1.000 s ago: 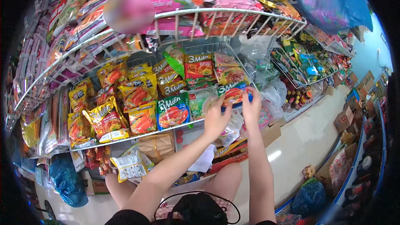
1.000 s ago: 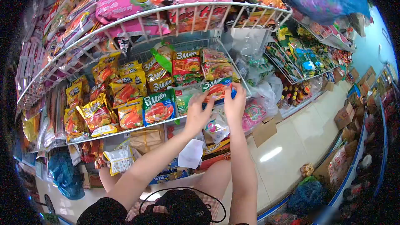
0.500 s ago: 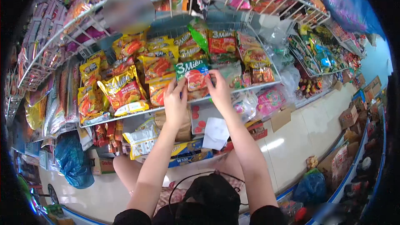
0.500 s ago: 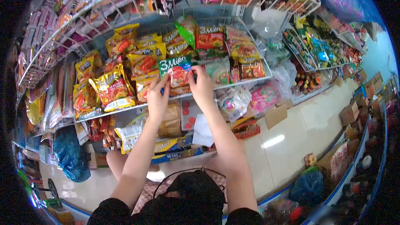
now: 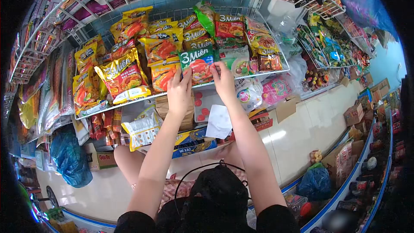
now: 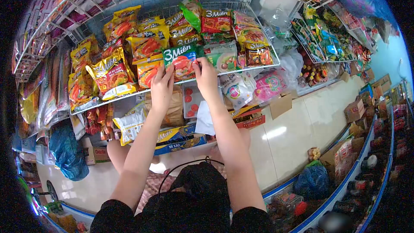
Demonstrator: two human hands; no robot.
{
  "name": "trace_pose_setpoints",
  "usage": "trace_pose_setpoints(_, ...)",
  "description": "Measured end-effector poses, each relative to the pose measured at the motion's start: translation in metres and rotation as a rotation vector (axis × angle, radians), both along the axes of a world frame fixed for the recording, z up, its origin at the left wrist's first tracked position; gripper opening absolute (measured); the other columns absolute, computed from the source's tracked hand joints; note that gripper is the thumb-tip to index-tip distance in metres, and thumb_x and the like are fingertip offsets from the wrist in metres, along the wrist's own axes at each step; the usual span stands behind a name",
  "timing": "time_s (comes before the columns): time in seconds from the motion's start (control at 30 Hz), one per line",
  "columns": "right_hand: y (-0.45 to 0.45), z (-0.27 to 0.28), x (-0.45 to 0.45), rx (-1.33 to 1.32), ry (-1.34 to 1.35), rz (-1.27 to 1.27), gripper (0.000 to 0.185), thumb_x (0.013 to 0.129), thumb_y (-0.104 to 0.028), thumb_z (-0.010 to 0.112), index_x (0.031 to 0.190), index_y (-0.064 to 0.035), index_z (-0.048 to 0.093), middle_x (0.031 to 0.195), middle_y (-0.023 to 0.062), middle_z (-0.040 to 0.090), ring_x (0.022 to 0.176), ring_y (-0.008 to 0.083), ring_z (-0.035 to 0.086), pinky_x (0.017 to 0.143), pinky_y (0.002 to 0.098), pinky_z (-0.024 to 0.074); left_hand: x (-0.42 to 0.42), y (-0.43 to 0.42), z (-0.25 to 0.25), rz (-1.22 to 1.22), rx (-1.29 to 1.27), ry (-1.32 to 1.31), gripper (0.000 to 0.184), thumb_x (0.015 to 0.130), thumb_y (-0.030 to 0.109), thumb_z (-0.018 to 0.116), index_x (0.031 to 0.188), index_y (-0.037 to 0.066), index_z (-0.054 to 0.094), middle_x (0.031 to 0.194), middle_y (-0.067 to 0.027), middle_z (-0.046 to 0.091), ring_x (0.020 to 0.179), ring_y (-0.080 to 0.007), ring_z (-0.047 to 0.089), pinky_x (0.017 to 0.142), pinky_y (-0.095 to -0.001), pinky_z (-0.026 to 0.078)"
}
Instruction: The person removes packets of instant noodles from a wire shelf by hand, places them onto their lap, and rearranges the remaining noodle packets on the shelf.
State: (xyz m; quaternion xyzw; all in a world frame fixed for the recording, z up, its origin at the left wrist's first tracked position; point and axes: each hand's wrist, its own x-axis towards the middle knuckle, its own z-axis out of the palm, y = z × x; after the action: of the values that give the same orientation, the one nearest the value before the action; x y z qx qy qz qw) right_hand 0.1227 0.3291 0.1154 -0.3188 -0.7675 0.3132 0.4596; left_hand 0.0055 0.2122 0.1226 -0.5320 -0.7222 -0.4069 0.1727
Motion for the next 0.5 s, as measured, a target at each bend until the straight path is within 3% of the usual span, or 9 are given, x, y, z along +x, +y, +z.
trace_pose_setpoints(0.2, -0.014, 0.006, 0.001, 0.195, -0.129, -0.127, 0.014, 0.085, -0.015, 0.055, 0.093, -0.0033, 0.052, 0.082, 0.0153, 0.059, 0.077, 0.0336, 0.057, 0.066, 0.0414, 0.0428, 0.0, -0.004, 0.0, -0.045, 0.038, 0.045, 0.032, 0.079, 0.009, 0.059, 0.11, 0.008, 0.06, 0.108, -0.0232, 0.054, 0.087, -0.0372, 0.056, 0.077, -0.0415, 0.046)
trace_pose_setpoints(0.27, -0.019, 0.003, 0.001, 0.414, -0.18, -0.233, 0.012, 0.085, -0.014, 0.053, 0.094, -0.005, 0.052, 0.083, 0.013, 0.058, 0.078, 0.0305, 0.056, 0.068, 0.0396, 0.0417, 0.0, -0.006, 0.0, -0.052, 0.038, 0.052, 0.032, 0.079, 0.009, 0.059, 0.11, 0.008, 0.06, 0.109, -0.0233, 0.054, 0.087, -0.0373, 0.056, 0.077, -0.0416, 0.046)
trace_pose_setpoints(0.5, -0.019, 0.001, 0.001, 0.408, -0.229, -0.24, 0.012, 0.086, -0.012, 0.051, 0.095, -0.0038, 0.052, 0.086, 0.0135, 0.059, 0.082, 0.0315, 0.056, 0.071, 0.0398, 0.0407, 0.0, -0.009, 0.003, -0.078, 0.009, 0.026, 0.031, 0.08, 0.01, 0.059, 0.111, 0.007, 0.058, 0.11, -0.0236, 0.053, 0.085, -0.0384, 0.056, 0.077, -0.0421, 0.046)
